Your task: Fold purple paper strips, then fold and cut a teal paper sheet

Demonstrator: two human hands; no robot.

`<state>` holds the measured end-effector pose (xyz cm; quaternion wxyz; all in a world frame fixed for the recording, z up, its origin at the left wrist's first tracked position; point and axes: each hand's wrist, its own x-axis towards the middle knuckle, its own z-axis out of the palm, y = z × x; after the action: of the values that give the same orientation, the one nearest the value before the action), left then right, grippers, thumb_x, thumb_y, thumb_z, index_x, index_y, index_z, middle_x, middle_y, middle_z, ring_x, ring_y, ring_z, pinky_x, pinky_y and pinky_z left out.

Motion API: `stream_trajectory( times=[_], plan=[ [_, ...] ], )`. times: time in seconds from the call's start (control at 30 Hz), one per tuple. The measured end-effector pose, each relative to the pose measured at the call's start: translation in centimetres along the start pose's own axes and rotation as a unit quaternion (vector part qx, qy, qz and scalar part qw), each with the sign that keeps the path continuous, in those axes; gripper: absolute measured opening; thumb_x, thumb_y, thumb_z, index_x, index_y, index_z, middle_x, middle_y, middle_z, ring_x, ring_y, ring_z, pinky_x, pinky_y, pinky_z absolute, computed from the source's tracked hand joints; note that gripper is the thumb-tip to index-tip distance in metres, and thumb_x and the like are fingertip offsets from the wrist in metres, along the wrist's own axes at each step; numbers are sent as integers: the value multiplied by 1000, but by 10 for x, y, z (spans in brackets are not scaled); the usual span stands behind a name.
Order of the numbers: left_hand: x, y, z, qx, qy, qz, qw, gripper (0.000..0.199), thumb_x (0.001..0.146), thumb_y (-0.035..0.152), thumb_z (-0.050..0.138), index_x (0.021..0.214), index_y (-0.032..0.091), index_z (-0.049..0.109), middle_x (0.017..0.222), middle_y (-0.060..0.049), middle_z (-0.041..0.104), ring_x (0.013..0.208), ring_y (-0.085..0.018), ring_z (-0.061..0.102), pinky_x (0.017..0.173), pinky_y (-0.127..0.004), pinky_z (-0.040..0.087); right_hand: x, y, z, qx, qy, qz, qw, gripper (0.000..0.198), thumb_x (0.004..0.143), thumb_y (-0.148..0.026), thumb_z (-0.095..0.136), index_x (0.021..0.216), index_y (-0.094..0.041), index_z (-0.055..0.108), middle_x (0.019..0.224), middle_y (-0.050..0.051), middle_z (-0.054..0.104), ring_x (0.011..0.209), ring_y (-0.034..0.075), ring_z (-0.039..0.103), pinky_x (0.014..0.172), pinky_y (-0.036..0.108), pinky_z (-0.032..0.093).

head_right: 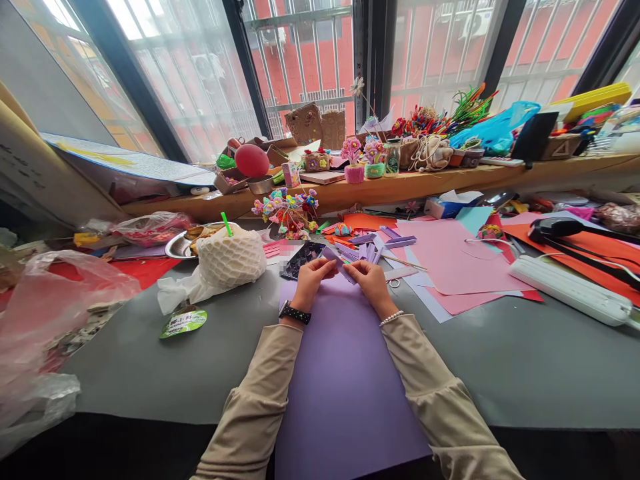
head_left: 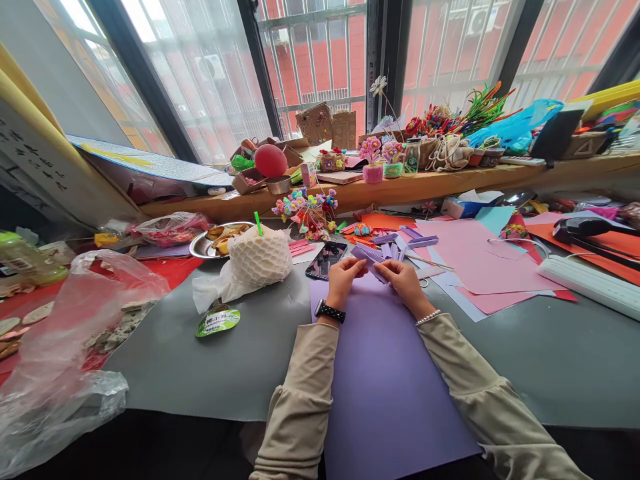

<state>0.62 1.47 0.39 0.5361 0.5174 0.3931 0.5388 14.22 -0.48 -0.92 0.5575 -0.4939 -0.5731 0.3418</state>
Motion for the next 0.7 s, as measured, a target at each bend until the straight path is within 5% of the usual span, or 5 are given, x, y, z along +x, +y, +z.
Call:
stream_trajectory(
  times=[0.27, 0.5, 0.7],
  plan=[
    [0, 0, 0, -14, 10, -8, 1000, 23, 54, 32, 67, 61, 12, 57, 54, -1, 59, 55, -12, 58, 59, -27, 46, 0, 1, 0, -21, 6, -22, 1000, 36, 62, -51, 54, 60, -15, 55, 51, 0, 50, 48, 10, 42, 46, 23, 32],
    [-2, 1, 1, 60, -47, 7, 997, 24, 58, 34, 64, 53, 12, 54, 53, -2, 60, 52, -12, 57, 55, -24, 45, -1, 1, -1, -28, 1, -28, 999, 32, 66, -46, 53, 60, -15, 54, 51, -1, 47, 48, 10, 39, 45, 22, 30],
    [-2, 2, 1, 42, -7, 23, 999, 23, 59, 33, 64, 56, 13, 55, 53, -2, 60, 52, -12, 57, 55, -25, 46, 0, 1, 1, 11, -5, -19, 1000, 29, 66, -44, 54, 65, -15, 54, 55, 0, 49, 52, 11, 43, 49, 23, 35]
  ],
)
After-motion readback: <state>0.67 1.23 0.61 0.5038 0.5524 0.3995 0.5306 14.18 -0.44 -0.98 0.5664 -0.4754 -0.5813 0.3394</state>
